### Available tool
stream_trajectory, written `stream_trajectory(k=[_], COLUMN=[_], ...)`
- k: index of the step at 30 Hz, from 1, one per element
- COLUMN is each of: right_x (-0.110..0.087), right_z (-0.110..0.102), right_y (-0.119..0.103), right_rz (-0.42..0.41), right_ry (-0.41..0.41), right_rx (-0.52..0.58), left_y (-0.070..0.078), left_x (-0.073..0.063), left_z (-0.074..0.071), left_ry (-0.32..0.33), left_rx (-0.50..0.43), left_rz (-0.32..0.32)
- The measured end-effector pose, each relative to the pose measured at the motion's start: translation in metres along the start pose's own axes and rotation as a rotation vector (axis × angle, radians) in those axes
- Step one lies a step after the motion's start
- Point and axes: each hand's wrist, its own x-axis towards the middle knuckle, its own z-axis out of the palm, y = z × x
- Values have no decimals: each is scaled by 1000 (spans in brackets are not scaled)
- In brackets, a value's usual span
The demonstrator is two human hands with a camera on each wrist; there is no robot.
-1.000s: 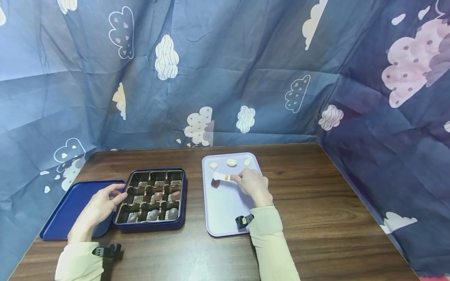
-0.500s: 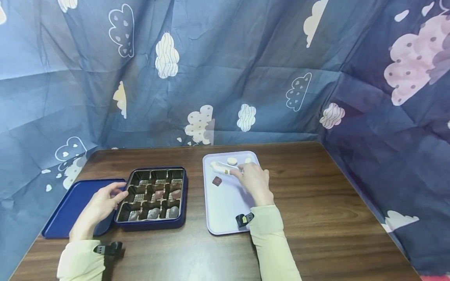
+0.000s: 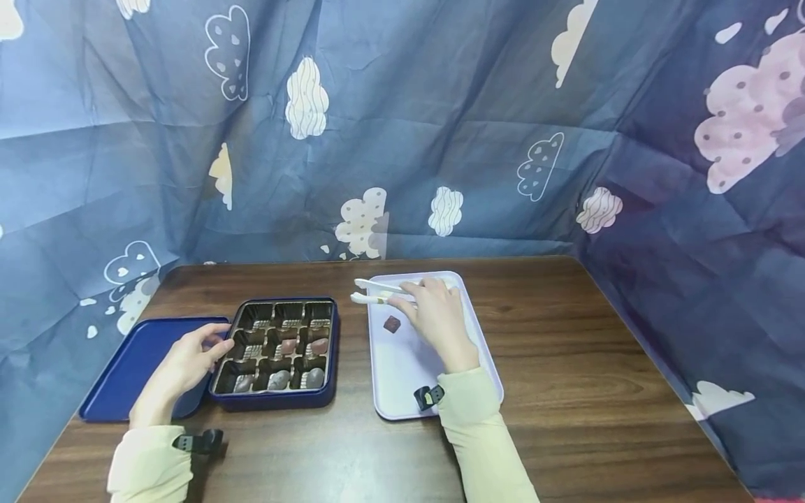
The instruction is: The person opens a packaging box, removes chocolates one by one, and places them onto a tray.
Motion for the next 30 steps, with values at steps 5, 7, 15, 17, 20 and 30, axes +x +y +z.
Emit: stream_trajectory(k=[5, 7, 15, 17, 20, 30], right_x=[20, 27, 44, 48, 54, 78], right_z=[-4, -4, 0, 3, 8, 1], right_y=[-29, -40, -86, -101, -118, -151], right_rz=[-173, -239, -525, -582, -657, -788], right_ry=[-2, -17, -51, -57, -78, -121], right_rx=[-89, -143, -398, -461, -537, -652], left_y=[3, 4, 3, 2, 2, 0], left_x=[-1, -1, -1, -2, -2, 0], left_z=[-1, -1, 1, 1, 0, 0], left_ry=[-3, -1, -4, -2, -2, 0], left_rx=[-7, -11, -19, -19, -15, -13], left_rz=[-18, -17, -7, -9, -6, 2])
